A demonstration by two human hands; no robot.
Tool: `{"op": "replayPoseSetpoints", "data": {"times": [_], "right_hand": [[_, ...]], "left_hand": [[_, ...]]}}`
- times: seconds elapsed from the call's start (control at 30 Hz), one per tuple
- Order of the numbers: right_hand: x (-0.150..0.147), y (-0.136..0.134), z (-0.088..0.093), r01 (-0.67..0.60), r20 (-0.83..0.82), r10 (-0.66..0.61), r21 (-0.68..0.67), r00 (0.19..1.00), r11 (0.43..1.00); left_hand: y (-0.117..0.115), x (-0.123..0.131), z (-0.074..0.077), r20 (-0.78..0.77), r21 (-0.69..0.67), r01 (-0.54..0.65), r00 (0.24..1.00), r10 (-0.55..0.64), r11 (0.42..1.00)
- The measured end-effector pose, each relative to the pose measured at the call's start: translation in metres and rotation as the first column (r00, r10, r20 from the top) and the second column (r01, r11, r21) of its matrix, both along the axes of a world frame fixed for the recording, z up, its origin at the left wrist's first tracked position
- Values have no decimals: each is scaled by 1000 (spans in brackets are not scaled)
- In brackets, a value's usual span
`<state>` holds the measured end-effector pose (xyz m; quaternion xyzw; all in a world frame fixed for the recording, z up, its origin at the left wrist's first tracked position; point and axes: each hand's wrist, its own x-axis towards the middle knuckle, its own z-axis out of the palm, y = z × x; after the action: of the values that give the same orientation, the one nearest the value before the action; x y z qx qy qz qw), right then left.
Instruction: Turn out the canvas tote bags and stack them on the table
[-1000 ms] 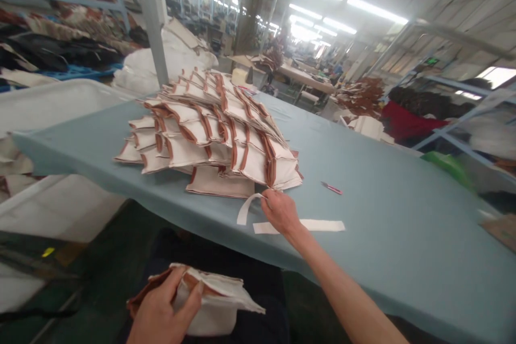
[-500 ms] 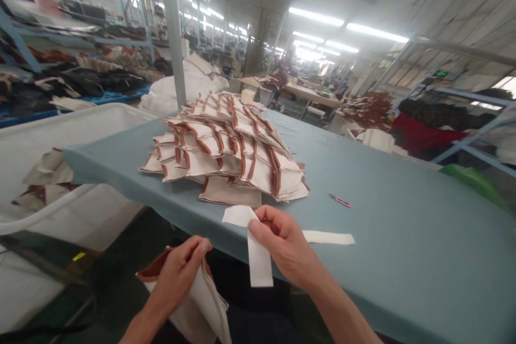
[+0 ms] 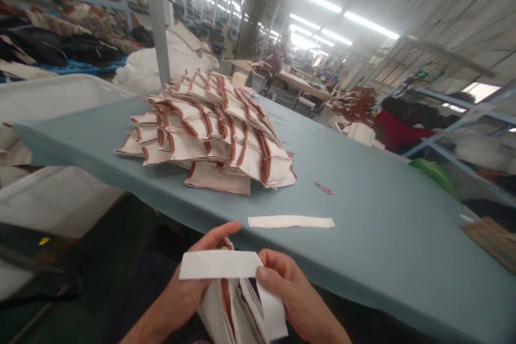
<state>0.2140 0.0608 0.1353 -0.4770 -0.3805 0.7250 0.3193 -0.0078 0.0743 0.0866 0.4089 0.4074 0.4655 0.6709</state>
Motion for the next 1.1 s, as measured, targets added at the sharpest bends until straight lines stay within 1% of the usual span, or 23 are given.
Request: {"op": "replayPoseSetpoints", "data": {"times": [0.07, 0.17, 0.3, 0.47, 0.53, 0.6, 0.67, 0.73, 0.83, 0.9, 1.0, 1.07, 1.1], "right_hand": [[-1, -4, -1, -9, -23, 8, -17, 1000, 1000], [-7, -8, -2, -14, -65, 12, -35, 998, 999], [-10, -12, -5, -33, -92, 26, -66, 995, 997], [-8, -13, -9, -43, -70, 37, -81, 997, 996], [-7, -12, -9, -48, -45, 45, -74, 998, 996], [-8, -11, -8, -43, -28, 41, -69, 999, 997], [-8, -11, -6, -31, -28, 29, -73, 999, 997], [-10, -10, -4, -35, -42, 32, -77, 999, 996], [-12, -9, -4, -102, -54, 98, -69, 994, 992], [-15, -9, -6, -164, -65, 159, -75, 985, 984], [-15, -10, -11, -255, -82, 249, -81, 965, 963], [-13, -10, -12, -319, -65, 315, -81, 947, 944], [-12, -9, -11, -346, -40, 344, -69, 938, 936]], "left_hand": [[-7, -3, 12, 49, -11, 27, 998, -26, 1000], [-13, -4, 28, 99, 20, 74, 992, -76, 997], [-14, -5, 43, 152, 15, 116, 981, -117, 993], [-11, -3, 49, 117, -11, 116, 987, -114, 993], [-11, -2, 48, 101, -34, 114, 989, -110, 993], [-10, -2, 43, 86, -63, 101, 992, -95, 993], [-9, -4, 36, 60, -87, 46, 997, -41, 995], [-7, -7, 29, 10, -110, -56, 998, 58, 992], [-7, -11, 25, -87, -144, -194, 979, 183, 970], [-10, -13, 29, -140, -153, -255, 962, 234, 955], [-21, -11, 40, -198, -153, -332, 933, 300, 931], [-28, -9, 46, -237, -138, -344, 922, 306, 929], [-31, -9, 48, -263, -113, -332, 919, 294, 936]]}}
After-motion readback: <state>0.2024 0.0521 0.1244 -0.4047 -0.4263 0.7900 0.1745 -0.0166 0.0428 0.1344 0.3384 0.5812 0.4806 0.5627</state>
